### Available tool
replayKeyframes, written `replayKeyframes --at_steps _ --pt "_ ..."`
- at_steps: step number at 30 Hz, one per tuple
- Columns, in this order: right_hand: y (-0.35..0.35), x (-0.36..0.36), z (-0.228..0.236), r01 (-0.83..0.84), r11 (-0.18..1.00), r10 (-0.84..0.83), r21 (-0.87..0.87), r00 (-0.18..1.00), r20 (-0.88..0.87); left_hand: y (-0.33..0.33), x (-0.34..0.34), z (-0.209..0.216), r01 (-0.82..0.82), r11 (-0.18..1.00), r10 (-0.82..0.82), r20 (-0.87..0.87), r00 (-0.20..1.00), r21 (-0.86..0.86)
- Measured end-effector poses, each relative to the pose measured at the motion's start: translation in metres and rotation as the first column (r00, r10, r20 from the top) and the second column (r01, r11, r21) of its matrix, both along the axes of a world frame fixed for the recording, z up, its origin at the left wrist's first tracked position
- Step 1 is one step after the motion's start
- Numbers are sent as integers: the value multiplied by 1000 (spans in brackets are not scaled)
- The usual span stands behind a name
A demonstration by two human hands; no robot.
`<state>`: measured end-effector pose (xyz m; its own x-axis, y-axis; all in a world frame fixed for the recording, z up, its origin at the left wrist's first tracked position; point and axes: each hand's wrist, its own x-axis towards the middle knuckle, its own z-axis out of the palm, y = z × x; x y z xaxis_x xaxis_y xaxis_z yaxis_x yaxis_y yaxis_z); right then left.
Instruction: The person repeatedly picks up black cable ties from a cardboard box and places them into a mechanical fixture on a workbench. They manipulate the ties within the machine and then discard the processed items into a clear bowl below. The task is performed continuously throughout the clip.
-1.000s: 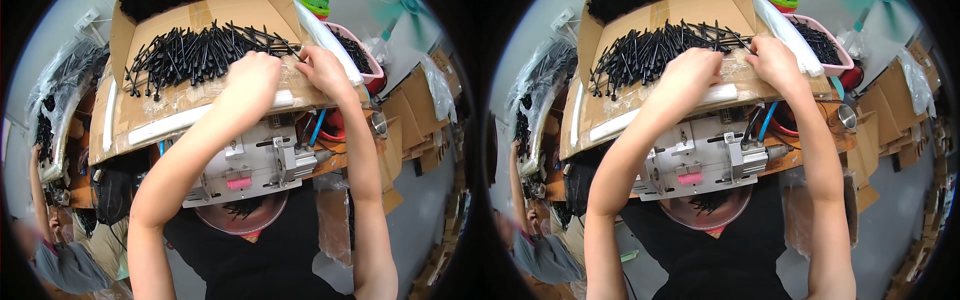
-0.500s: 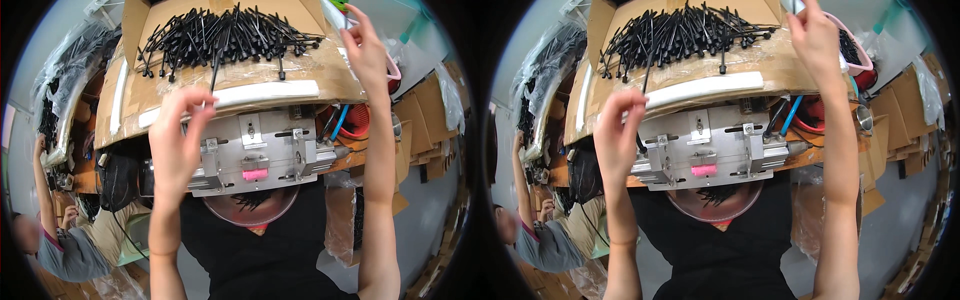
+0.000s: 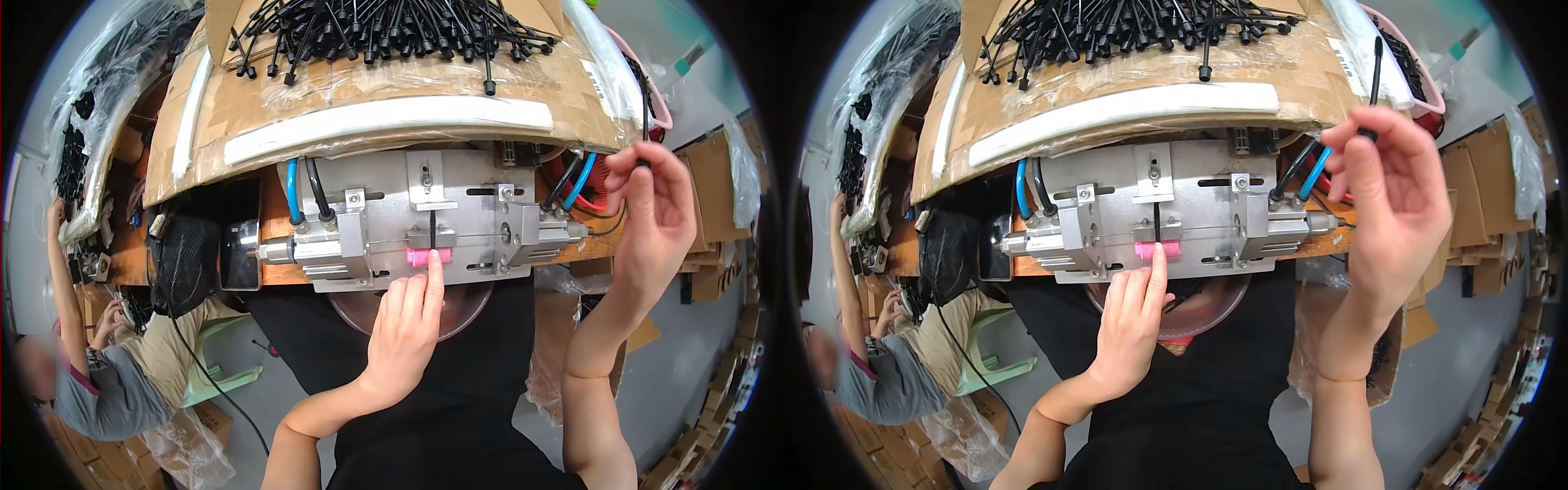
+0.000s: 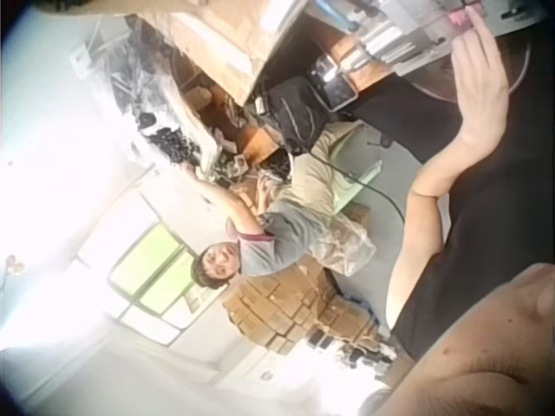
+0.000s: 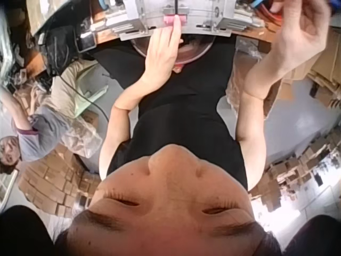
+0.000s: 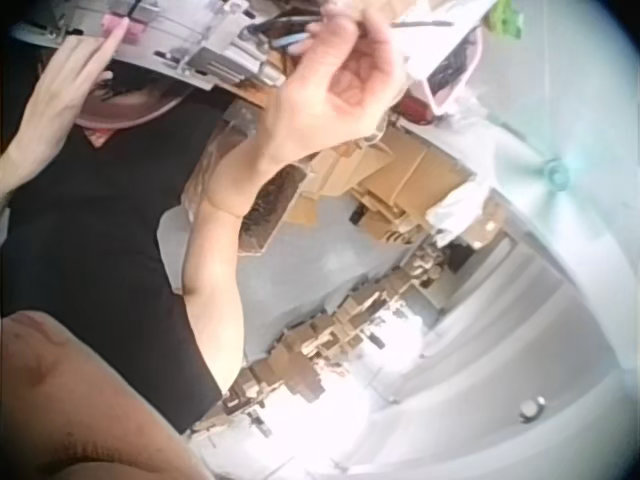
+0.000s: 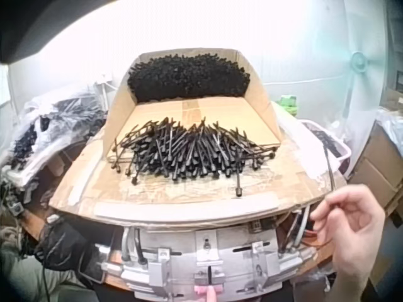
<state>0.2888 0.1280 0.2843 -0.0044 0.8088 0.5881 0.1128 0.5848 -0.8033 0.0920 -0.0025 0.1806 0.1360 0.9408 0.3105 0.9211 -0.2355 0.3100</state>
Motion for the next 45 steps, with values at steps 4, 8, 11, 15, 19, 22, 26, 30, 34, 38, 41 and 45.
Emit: replayKeyframes --at_steps 4,8,11,15,19,22,26,30,34,38,41,45 --pt "-32 -14 -26 -10 1000 8 8 978 211 -1 -1 -2 -8 1000 9 33 999 -30" --pt "-75 -35 -80 -125 992 123 -21 902 413 -4 -3 1 -22 999 26 81 996 -48" --pt "-91 -46 -105 -185 983 159 3 853 497 -8 -12 25 -28 999 34 170 985 -35" --pt "-90 -60 -125 -263 964 235 -24 812 534 -15 -26 40 -84 996 83 226 971 -2" --pt "-83 -65 -124 -273 961 247 -38 793 557 -16 -30 44 -98 995 96 217 971 -1" --pt "-85 -65 -115 -261 964 244 -55 780 577 -10 -33 47 -85 996 80 221 972 12" --pt "-77 -53 -80 -260 965 225 -36 749 623 37 -44 74 40 995 -58 202 978 93" --pt "2 -32 -28 -102 941 -116 321 796 594 133 -42 104 187 934 -260 222 940 306" --pt "137 -20 10 21 868 -376 496 681 629 197 -35 119 386 907 -411 150 899 169" --pt "200 2 14 -246 907 -157 341 554 818 188 -51 127 435 898 -440 124 890 65" --pt "178 -18 13 -194 971 1 143 595 803 153 -81 124 327 939 -341 170 924 108" --pt "169 -21 -10 -137 914 -219 382 626 749 106 -90 107 81 967 -136 219 966 243"
